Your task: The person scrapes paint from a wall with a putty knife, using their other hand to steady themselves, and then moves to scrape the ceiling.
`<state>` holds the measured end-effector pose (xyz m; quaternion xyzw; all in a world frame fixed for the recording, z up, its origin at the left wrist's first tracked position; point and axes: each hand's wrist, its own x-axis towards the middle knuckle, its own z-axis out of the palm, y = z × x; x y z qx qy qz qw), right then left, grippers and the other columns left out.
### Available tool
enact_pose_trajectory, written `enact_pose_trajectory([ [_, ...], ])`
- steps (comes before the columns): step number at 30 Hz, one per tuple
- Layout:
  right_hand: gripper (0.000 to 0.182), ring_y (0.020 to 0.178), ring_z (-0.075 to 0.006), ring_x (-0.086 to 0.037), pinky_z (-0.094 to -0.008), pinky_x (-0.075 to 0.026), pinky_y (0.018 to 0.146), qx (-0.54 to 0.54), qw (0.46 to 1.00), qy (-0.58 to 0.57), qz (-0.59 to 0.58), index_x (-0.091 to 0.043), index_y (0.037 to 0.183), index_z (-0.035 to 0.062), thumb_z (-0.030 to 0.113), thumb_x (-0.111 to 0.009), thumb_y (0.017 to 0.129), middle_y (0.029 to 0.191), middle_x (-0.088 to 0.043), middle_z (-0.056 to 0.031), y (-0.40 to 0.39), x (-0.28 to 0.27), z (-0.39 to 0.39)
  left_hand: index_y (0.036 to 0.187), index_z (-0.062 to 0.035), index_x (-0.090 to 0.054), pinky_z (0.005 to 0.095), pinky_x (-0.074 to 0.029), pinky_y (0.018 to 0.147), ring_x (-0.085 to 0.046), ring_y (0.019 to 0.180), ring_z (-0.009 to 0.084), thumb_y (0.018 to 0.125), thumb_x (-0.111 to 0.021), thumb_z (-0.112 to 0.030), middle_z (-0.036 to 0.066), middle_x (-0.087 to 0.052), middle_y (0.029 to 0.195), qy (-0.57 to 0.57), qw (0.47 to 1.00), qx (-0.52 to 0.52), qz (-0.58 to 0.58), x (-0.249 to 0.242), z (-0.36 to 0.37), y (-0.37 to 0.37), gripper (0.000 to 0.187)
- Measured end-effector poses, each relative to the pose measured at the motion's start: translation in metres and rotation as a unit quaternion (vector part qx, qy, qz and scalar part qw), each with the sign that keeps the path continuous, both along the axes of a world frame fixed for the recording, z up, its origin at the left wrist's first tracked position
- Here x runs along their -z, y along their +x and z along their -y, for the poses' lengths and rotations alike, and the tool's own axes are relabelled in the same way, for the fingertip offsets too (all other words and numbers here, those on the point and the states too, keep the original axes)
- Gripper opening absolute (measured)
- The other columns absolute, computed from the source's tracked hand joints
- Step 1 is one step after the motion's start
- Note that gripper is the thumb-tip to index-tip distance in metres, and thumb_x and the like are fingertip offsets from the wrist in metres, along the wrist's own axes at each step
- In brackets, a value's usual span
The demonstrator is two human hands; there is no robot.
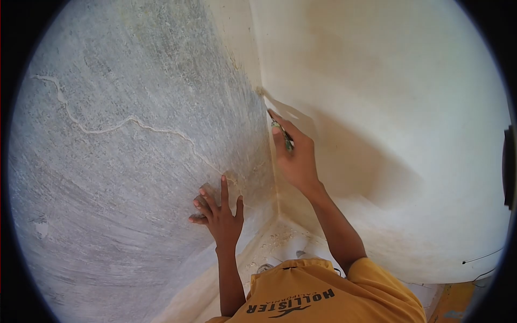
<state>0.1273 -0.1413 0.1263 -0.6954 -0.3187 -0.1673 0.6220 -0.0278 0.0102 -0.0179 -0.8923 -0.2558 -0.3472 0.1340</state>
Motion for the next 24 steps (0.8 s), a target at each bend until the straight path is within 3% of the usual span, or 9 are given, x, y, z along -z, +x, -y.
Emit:
enact_pose_trajectory([
  [2, 0.034, 0.074, -0.0171, -0.064, -0.0295, -0.050, 0.074, 0.002, 0.997, -0.038, -0.071, -0.062, 0.133, 0.0054, 0.016, -0.056, 0.101, 0.096, -0.070, -0.0215, -0.005, -0.011, -0.002, 0.157, -0.0354, -0.029, 0.0708, 0.027, 0.100, 0.026, 0.147, 0.0470, 0.095, -0.056, -0.057, 0.028, 0.008, 0.164, -0.012, 1.000, -0.004, -0.005, -0.001, 0.002, -0.001, 0.071],
  [5, 0.034, 0.076, -0.0195, -0.066, -0.0304, -0.051, 0.076, 0.014, 1.000, 0.004, -0.013, -0.062, 0.133, 0.0052, 0.016, -0.056, 0.101, 0.104, -0.071, -0.0215, -0.004, -0.006, 0.003, 0.158, -0.0350, -0.029, 0.0703, 0.027, 0.101, 0.027, 0.147, 0.0452, 0.095, -0.057, -0.057, 0.027, 0.008, 0.164, -0.015, 1.000, 0.003, -0.010, -0.003, 0.002, -0.004, 0.072],
  [8, 0.034, 0.067, -0.0200, -0.060, -0.0306, -0.050, 0.070, 0.013, 0.997, 0.025, 0.066, -0.061, 0.133, 0.0055, 0.015, -0.056, 0.101, 0.102, -0.071, -0.0213, 0.001, -0.001, -0.004, 0.155, -0.0380, -0.035, 0.0685, 0.029, 0.101, 0.025, 0.147, 0.0454, 0.097, -0.056, -0.054, 0.026, 0.005, 0.165, -0.016, 1.000, 0.009, 0.009, -0.003, 0.002, -0.002, 0.064],
  [13, 0.035, 0.063, -0.0189, -0.055, -0.0304, -0.049, 0.067, 0.010, 1.000, 0.000, -0.019, -0.061, 0.134, 0.0065, 0.016, -0.056, 0.100, 0.100, -0.071, -0.0209, -0.003, 0.001, -0.005, 0.157, -0.0346, -0.031, 0.0692, 0.028, 0.101, 0.029, 0.147, 0.0434, 0.095, -0.057, -0.055, 0.026, 0.010, 0.164, -0.022, 1.000, 0.000, -0.021, -0.005, 0.004, -0.005, 0.070],
  [24, 0.036, 0.061, -0.0150, -0.050, -0.0290, -0.047, 0.064, 0.007, 1.000, -0.017, -0.018, -0.061, 0.135, 0.0079, 0.013, -0.055, 0.100, 0.089, -0.069, -0.0180, -0.016, -0.005, -0.006, 0.157, -0.0345, -0.031, 0.0695, 0.028, 0.101, 0.030, 0.146, 0.0440, 0.095, -0.058, -0.055, 0.026, 0.010, 0.164, -0.007, 1.000, 0.010, -0.014, -0.006, 0.002, -0.003, 0.071],
])
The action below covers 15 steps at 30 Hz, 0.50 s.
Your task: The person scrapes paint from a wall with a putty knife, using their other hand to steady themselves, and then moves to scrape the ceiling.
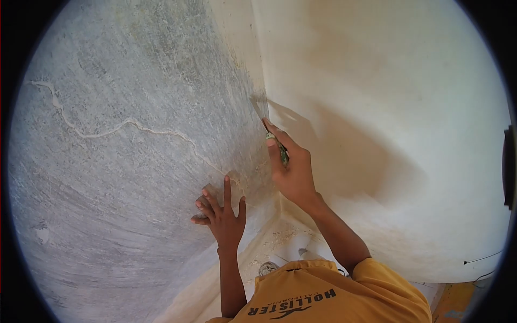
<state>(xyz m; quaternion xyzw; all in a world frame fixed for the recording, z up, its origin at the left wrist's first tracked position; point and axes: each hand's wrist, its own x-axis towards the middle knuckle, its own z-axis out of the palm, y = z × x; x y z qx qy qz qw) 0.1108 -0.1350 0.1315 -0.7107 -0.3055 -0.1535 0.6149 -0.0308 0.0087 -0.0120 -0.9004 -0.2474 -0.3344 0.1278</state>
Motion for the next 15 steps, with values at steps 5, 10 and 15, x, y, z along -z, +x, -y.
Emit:
enact_pose_trajectory([
  [5, 0.036, 0.060, -0.0131, -0.046, -0.0278, -0.045, 0.061, -0.006, 0.999, 0.029, -0.023, -0.060, 0.136, 0.0082, 0.012, -0.055, 0.100, 0.077, -0.061, -0.0170, 0.003, 0.001, -0.007, 0.157, -0.0343, -0.031, 0.0701, 0.028, 0.100, 0.030, 0.146, 0.0447, 0.095, -0.057, -0.056, 0.027, 0.010, 0.164, 0.016, 1.000, 0.000, 0.001, 0.001, 0.000, -0.001, 0.071],
  [10, 0.037, 0.067, -0.0077, -0.041, -0.0249, -0.040, 0.062, -0.009, 1.000, 0.003, -0.015, -0.059, 0.138, 0.0063, 0.021, -0.052, 0.105, 0.085, -0.061, -0.0043, 0.000, 0.002, -0.004, 0.157, -0.0342, -0.031, 0.0701, 0.028, 0.100, 0.030, 0.146, 0.0452, 0.095, -0.057, -0.055, 0.028, 0.009, 0.164, 0.021, 1.000, 0.004, 0.006, 0.001, -0.003, 0.003, 0.071],
  [15, 0.037, 0.069, -0.0083, -0.045, -0.0254, -0.043, 0.065, -0.021, 0.999, 0.026, 0.024, -0.058, 0.137, 0.0043, 0.021, -0.053, 0.105, 0.097, -0.069, -0.0076, -0.007, 0.014, -0.010, 0.157, -0.0352, -0.031, 0.0700, 0.029, 0.100, 0.029, 0.145, 0.0464, 0.095, -0.057, -0.055, 0.028, 0.008, 0.164, 0.008, 1.000, 0.002, -0.005, 0.002, -0.001, -0.001, 0.070],
])
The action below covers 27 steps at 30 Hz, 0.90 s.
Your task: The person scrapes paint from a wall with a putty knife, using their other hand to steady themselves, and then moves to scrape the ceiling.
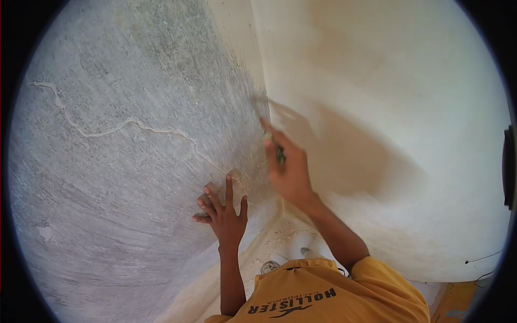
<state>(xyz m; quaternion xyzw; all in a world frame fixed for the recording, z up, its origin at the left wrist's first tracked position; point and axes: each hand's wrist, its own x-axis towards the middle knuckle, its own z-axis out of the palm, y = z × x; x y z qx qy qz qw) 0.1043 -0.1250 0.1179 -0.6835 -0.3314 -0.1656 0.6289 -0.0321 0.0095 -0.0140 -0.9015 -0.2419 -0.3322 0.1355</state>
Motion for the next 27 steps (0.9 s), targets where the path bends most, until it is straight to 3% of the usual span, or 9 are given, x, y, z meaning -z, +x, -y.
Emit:
enact_pose_trajectory([
  [2, 0.037, 0.070, -0.0081, -0.046, -0.0248, -0.044, 0.066, -0.009, 1.000, 0.014, 0.013, -0.058, 0.137, 0.0040, 0.021, -0.053, 0.104, 0.102, -0.071, -0.0096, 0.004, 0.000, -0.002, 0.157, -0.0354, -0.031, 0.0700, 0.029, 0.100, 0.029, 0.145, 0.0469, 0.095, -0.058, -0.055, 0.028, 0.008, 0.164, 0.009, 1.000, -0.001, 0.005, 0.004, -0.001, 0.001, 0.070],
  [4, 0.037, 0.071, -0.0076, -0.047, -0.0239, -0.044, 0.068, -0.017, 0.998, -0.008, -0.062, -0.058, 0.137, 0.0039, 0.020, -0.054, 0.104, 0.107, -0.072, -0.0121, 0.012, -0.018, 0.008, 0.157, -0.0353, -0.031, 0.0698, 0.029, 0.100, 0.029, 0.145, 0.0471, 0.095, -0.058, -0.055, 0.028, 0.008, 0.164, 0.006, 1.000, -0.001, -0.001, -0.001, 0.000, 0.001, 0.070],
  [7, 0.035, 0.057, -0.0130, -0.042, -0.0284, -0.043, 0.058, 0.003, 0.999, -0.005, -0.041, -0.061, 0.135, 0.0061, 0.013, -0.054, 0.101, 0.073, -0.059, -0.0160, 0.000, -0.013, 0.005, 0.157, -0.0352, -0.031, 0.0698, 0.029, 0.099, 0.029, 0.145, 0.0471, 0.095, -0.058, -0.055, 0.029, 0.008, 0.163, 0.003, 1.000, -0.003, -0.009, -0.002, 0.002, -0.002, 0.070],
  [12, 0.035, 0.057, -0.0119, -0.041, -0.0286, -0.042, 0.056, -0.004, 0.999, -0.014, -0.048, -0.061, 0.135, 0.0082, 0.013, -0.055, 0.101, 0.069, -0.054, -0.0133, 0.008, -0.019, 0.006, 0.157, -0.0352, -0.031, 0.0701, 0.029, 0.099, 0.029, 0.145, 0.0481, 0.096, -0.056, -0.056, 0.029, 0.007, 0.163, -0.003, 1.000, 0.000, -0.006, 0.001, 0.001, -0.001, 0.070],
  [16, 0.037, 0.068, -0.0048, -0.039, -0.0239, -0.039, 0.062, -0.027, 0.997, -0.041, -0.054, -0.060, 0.138, 0.0086, 0.022, -0.055, 0.104, 0.078, -0.058, -0.0009, -0.013, -0.017, 0.011, 0.157, -0.0351, -0.031, 0.0703, 0.029, 0.099, 0.027, 0.145, 0.0499, 0.096, -0.056, -0.056, 0.029, 0.006, 0.163, -0.002, 1.000, -0.002, -0.010, 0.000, 0.002, -0.003, 0.069],
  [19, 0.038, 0.076, -0.0065, -0.048, -0.0242, -0.045, 0.072, -0.028, 0.987, -0.105, -0.118, -0.059, 0.138, 0.0067, 0.023, -0.054, 0.104, 0.095, -0.069, -0.0078, -0.004, -0.030, 0.017, 0.157, -0.0353, -0.031, 0.0704, 0.029, 0.099, 0.026, 0.145, 0.0508, 0.096, -0.056, -0.056, 0.030, 0.006, 0.163, -0.010, 1.000, -0.002, -0.006, 0.000, -0.001, 0.000, 0.069],
  [21, 0.038, 0.083, -0.0078, -0.052, -0.0248, -0.046, 0.079, -0.026, 0.994, -0.049, -0.091, -0.058, 0.138, 0.0057, 0.023, -0.054, 0.104, 0.105, -0.070, -0.0113, 0.006, -0.023, 0.009, 0.157, -0.0355, -0.031, 0.0703, 0.029, 0.099, 0.025, 0.145, 0.0510, 0.096, -0.056, -0.056, 0.030, 0.005, 0.163, -0.023, 1.000, -0.004, -0.012, 0.001, 0.002, -0.003, 0.069],
  [27, 0.039, 0.092, -0.0095, -0.056, -0.0260, -0.047, 0.086, -0.027, 0.998, -0.027, -0.052, -0.057, 0.139, 0.0049, 0.024, -0.051, 0.105, 0.113, -0.071, -0.0128, 0.005, -0.021, 0.006, 0.157, -0.0357, -0.032, 0.0693, 0.030, 0.099, 0.025, 0.146, 0.0501, 0.096, -0.057, -0.054, 0.029, 0.004, 0.164, -0.027, 1.000, -0.004, -0.013, 0.000, 0.000, -0.001, 0.068],
])
